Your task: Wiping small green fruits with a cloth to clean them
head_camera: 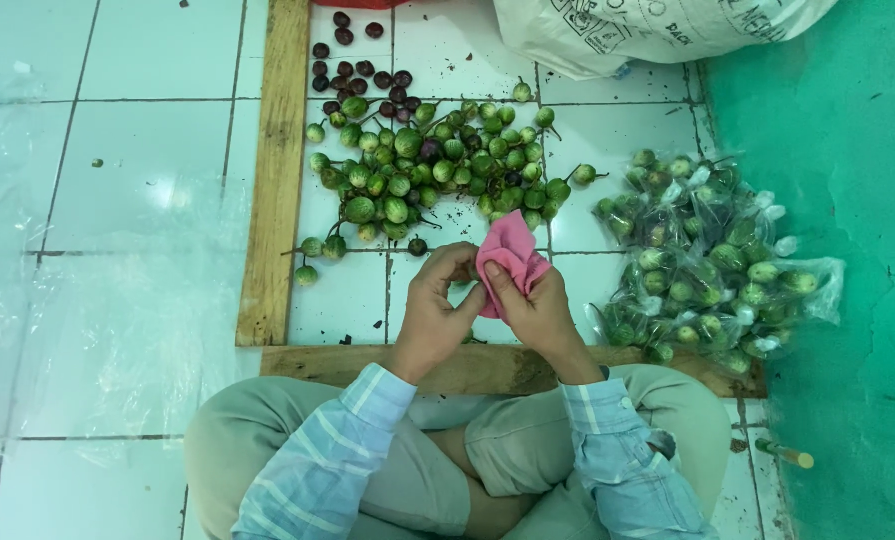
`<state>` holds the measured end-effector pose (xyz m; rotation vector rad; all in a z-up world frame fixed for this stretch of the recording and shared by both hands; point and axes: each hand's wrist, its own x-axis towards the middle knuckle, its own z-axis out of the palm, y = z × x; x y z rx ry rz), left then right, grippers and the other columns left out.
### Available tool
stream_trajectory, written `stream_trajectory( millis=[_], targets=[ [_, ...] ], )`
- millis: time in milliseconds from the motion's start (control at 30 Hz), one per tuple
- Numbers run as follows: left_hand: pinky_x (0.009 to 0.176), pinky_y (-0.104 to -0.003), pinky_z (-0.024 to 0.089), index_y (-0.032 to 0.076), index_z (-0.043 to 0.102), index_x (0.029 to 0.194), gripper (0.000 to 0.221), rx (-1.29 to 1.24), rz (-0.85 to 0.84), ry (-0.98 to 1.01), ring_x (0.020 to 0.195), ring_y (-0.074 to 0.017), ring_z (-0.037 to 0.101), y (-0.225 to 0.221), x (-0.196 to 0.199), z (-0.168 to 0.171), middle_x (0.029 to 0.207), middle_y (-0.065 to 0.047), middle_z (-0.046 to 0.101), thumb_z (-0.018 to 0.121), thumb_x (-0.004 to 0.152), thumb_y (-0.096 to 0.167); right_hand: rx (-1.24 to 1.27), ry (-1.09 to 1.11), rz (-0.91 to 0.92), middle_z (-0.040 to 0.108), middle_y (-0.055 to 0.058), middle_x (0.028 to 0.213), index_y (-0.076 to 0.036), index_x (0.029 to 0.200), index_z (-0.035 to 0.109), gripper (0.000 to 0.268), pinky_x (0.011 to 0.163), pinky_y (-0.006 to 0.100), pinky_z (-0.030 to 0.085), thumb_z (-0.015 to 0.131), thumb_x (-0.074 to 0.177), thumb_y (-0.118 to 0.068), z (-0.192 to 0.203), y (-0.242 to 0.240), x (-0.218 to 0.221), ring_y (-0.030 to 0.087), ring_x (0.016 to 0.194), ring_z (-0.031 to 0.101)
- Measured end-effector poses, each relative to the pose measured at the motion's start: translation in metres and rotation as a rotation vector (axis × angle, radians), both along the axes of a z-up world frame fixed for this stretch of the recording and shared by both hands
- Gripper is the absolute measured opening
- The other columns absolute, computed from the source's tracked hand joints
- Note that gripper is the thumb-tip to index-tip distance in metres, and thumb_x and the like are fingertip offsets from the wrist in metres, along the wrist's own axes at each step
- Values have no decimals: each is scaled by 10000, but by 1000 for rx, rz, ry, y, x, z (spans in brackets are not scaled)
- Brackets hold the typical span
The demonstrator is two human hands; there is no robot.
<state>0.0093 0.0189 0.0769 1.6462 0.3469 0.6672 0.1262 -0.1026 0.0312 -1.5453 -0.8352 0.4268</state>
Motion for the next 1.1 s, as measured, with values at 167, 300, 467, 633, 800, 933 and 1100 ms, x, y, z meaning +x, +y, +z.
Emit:
stream_trajectory(
  millis=[167,300,467,633,800,933,1100],
  targets=[
    [915,-393,548,54,687,1264,300,-102,-56,-11,1092,-188,629,-1,-1,6,1154,-115,638,632,977,-12,8,15,-5,601,88,602,-46,782,665,318,684,372,521,591,1054,-193,14,2,11,180,637,610],
    [927,-442,542,64,652,1364,388,35,-24,21,1110,-283,647,3,-3,21,1201,-174,610,586,994,-32,56,98,0,586,50,547,-90,709,619,393,685,306,515,559,1074,-223,6,-2,18,145,588,600],
    [881,-466,542,36,580,1379,535,232,36,82,1019,-374,641,-7,-2,-4,1132,-182,620,688,864,-60,-24,67,96,666,150,705,-5,973,684,124,641,387,594,688,958,-129,35,4,-2,238,667,690],
    [867,-463,561,6,541,1345,571,305,124,47,968,-387,635,-15,1,-4,1192,-203,578,702,805,-89,-107,-5,18,651,156,703,15,907,699,121,624,413,523,732,913,-101,51,8,-10,185,730,623],
    [861,-475,587,-1,612,1278,435,158,93,37,1004,-429,678,-16,0,1,1093,-193,634,704,856,-56,-95,37,-30,642,124,616,-22,815,715,230,549,346,497,688,979,-182,22,7,-5,132,656,599],
    [869,-433,591,14,659,1231,382,130,71,26,1017,-382,691,-12,-1,8,1125,-164,648,748,862,-29,-83,54,-48,628,98,583,-34,767,688,287,546,329,493,662,994,-207,10,5,4,133,599,595],
    [866,-405,582,32,692,1254,355,45,42,-27,1035,-319,693,-11,1,6,1128,-142,628,757,905,24,-23,22,-60,610,148,601,-3,754,657,321,565,345,484,622,1024,-174,6,4,4,134,690,580]
  ],
)
